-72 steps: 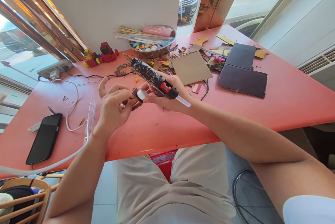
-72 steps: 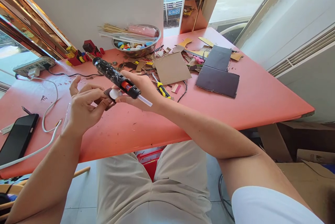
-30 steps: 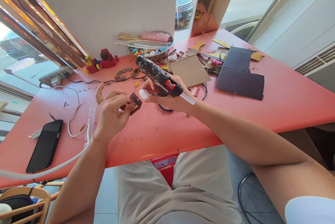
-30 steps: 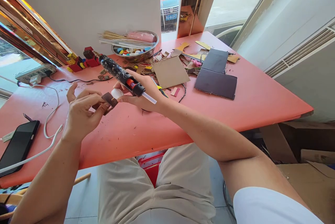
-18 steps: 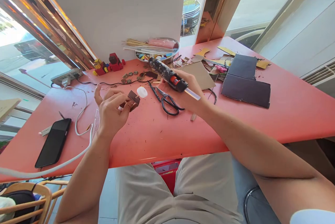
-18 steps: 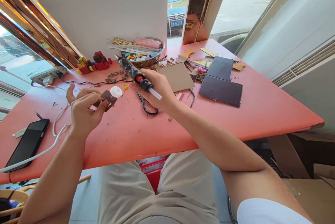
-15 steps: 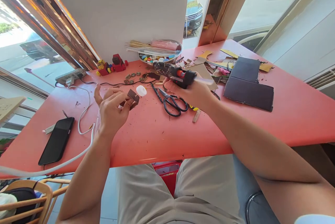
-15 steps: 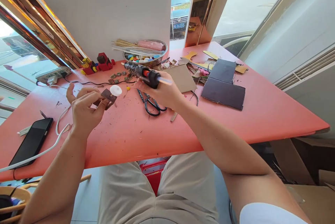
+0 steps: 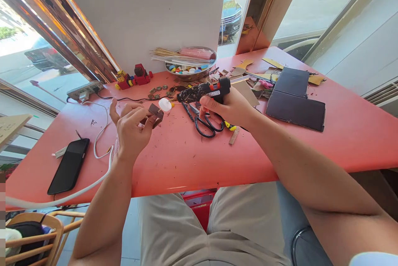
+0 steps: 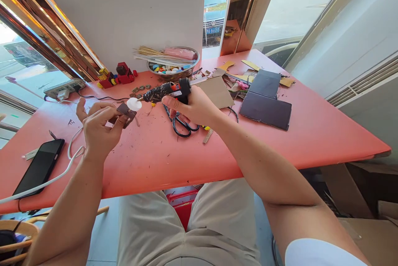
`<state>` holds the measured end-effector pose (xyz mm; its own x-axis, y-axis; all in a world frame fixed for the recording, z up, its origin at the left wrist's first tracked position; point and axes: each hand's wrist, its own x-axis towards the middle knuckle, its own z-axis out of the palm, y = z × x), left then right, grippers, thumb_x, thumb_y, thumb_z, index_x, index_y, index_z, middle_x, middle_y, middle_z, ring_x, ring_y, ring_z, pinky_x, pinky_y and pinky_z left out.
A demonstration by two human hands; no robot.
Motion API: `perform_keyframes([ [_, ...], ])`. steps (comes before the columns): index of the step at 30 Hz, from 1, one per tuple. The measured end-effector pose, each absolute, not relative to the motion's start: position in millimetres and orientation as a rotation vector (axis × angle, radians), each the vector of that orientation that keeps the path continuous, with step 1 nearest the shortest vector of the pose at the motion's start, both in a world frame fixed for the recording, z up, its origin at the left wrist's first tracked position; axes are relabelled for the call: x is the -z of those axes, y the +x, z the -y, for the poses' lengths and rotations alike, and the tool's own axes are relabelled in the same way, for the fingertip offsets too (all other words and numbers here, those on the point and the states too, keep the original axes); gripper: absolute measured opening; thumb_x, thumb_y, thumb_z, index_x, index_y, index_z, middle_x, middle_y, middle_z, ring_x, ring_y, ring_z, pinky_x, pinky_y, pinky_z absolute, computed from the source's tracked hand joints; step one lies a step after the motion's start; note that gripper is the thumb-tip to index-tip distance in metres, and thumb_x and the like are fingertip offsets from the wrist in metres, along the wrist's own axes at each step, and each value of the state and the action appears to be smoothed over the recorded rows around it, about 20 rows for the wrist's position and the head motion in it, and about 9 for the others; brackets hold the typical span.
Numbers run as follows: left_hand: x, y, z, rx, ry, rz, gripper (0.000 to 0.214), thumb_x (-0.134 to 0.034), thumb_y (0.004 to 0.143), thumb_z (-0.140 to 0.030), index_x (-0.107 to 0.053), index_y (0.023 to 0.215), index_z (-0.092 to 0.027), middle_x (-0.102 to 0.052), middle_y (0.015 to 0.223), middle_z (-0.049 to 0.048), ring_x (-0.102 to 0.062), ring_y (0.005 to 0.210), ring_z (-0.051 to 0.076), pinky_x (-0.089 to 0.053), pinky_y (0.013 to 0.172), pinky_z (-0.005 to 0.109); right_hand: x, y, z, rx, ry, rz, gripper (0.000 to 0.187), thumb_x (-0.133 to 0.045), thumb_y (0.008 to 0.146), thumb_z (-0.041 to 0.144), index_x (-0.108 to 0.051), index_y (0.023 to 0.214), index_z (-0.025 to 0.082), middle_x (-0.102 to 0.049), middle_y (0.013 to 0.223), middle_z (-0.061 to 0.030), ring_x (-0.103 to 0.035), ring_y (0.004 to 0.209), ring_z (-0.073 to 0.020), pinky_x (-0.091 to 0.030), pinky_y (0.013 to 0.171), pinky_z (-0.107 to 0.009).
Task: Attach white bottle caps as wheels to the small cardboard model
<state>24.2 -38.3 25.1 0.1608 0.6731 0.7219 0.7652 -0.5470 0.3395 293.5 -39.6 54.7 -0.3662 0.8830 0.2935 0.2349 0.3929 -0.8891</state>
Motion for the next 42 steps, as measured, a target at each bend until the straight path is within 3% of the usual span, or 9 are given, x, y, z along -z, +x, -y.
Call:
perform_keyframes([
  [7,-24.0,24.1,38.6,1.312,-2.293,1.441,0.025,-0.063,0.089,-0.03,-0.061,0.064,-0.029,-0.066,0.061,0.002,-0.071,0.086,0.026,-0.06,0.094,0.05,-55.0,293.8,40.6,-0.974,-0.994,1.855,0.061,-0.071,0.088,0.076,-0.059,0.062,0.022,-0.053,0.043,0.004,-0.045,0.034,-0.0092,-0.035,0.039,-0.026],
  [23,-25.9,24.2,40.1,1.328,-2.341,1.437,0.028,-0.063,0.089,-0.031,-0.059,0.062,-0.029,-0.068,0.064,0.0022,-0.07,0.086,0.027,-0.056,0.105,0.057,-57.5,292.6,41.4,-0.951,-1.051,1.865,0.063,-0.07,0.088,0.076,-0.057,0.055,0.023,-0.05,0.04,0.0032,-0.045,0.034,-0.0114,-0.035,0.041,-0.029],
  [25,-25.5,23.5,39.8,1.334,-2.333,1.429,0.027,-0.063,0.089,-0.031,-0.059,0.062,-0.029,-0.067,0.063,0.0016,-0.07,0.086,0.027,-0.051,0.112,0.059,-57.1,293.1,41.2,-0.949,-1.064,1.866,0.064,-0.07,0.088,0.077,-0.057,0.056,0.023,-0.051,0.04,0.0029,-0.045,0.034,-0.0119,-0.036,0.041,-0.029],
  [28,-23.7,22.1,38.3,1.357,-2.276,1.411,0.026,-0.064,0.087,-0.032,-0.059,0.062,-0.03,-0.067,0.061,0.0002,-0.07,0.085,0.027,-0.029,0.128,0.064,-55.7,294.1,40.7,-0.943,-1.037,1.878,0.066,-0.069,0.086,0.081,-0.056,0.057,0.023,-0.05,0.04,0.0035,-0.046,0.033,-0.012,-0.036,0.041,-0.029],
  [31,-21.1,21.2,36.3,1.375,-2.223,1.424,0.026,-0.065,0.086,-0.033,-0.059,0.061,-0.029,-0.066,0.061,-0.0002,-0.07,0.086,0.027,-0.014,0.133,0.065,-54.9,294.5,41.0,-0.95,-1.017,1.885,0.066,-0.067,0.087,0.081,-0.056,0.059,0.022,-0.051,0.042,0.0033,-0.046,0.035,-0.011,-0.035,0.041,-0.027],
  [42,-19.6,21.2,36.2,1.347,-2.212,1.384,0.026,-0.064,0.085,-0.032,-0.057,0.06,-0.028,-0.062,0.06,0.0003,-0.07,0.086,0.027,-0.024,0.13,0.064,-55.3,291.4,41.1,-1.015,-0.973,1.849,0.059,-0.069,0.087,0.076,-0.055,0.068,0.022,-0.055,0.052,0.0023,-0.047,0.039,-0.0097,-0.032,0.039,-0.026],
])
